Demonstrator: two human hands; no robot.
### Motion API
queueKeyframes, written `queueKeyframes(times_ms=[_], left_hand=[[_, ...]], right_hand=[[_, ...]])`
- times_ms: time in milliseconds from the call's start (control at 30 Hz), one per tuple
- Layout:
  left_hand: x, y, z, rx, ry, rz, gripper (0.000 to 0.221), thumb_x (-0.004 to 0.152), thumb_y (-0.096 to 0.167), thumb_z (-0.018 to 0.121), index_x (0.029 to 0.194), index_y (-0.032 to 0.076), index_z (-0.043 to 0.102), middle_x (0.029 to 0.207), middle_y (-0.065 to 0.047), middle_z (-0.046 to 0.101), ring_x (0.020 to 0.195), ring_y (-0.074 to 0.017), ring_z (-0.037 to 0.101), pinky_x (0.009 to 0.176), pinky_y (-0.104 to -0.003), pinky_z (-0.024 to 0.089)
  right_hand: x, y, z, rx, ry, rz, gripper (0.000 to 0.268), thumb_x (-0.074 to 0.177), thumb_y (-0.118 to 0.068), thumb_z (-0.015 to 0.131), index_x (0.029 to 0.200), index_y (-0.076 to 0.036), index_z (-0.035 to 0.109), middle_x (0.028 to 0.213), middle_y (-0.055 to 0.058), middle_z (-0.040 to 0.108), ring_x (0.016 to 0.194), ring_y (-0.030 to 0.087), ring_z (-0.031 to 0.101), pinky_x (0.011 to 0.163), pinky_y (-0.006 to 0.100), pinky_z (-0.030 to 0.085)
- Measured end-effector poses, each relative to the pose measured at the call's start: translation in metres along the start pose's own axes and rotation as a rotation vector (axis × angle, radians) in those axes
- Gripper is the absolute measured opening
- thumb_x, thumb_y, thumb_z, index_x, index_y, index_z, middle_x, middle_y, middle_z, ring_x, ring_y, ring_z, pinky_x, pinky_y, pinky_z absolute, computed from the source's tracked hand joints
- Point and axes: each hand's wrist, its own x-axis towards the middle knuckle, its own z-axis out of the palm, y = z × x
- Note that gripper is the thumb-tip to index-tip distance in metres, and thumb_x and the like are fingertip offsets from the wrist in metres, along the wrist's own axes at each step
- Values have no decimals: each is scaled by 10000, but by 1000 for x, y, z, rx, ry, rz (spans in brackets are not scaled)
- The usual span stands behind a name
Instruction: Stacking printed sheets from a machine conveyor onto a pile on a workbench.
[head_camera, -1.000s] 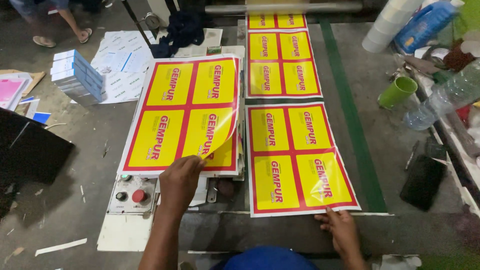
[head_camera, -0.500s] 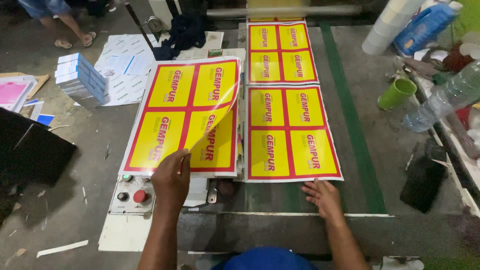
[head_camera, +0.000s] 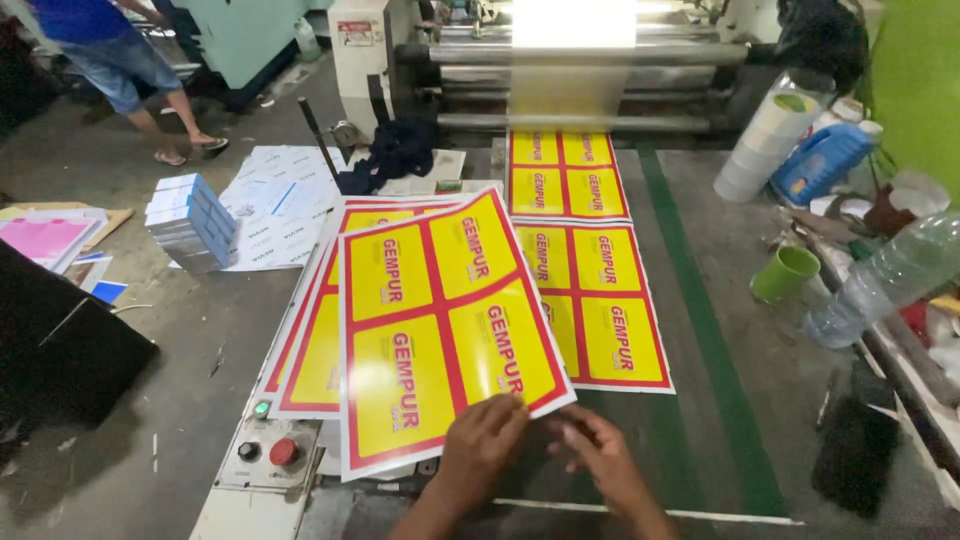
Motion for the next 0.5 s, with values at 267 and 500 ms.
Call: queueKeyframes(times_ms=[267, 500], left_hand=[[0, 11, 3, -48, -160, 36, 267, 899, 150, 719, 1102, -10, 654, 1180, -187, 690, 1096, -356, 675, 925, -454, 522], [-24, -48, -32, 111, -148, -208, 273, 938, 242, 729, 1118, 37, 713, 1216, -134, 729, 1168, -318, 673, 1004, -454, 509]], right_hand=[[23, 29, -1, 107, 128, -35, 290, 952, -201, 661, 1157, 2, 694, 987, 157, 760, 760, 215, 705, 595, 364, 566], [-14, 14, -52, 171, 464, 132, 294, 991, -162, 612, 1248, -20, 628, 1038, 197, 747, 791, 223, 720, 583, 360, 563]])
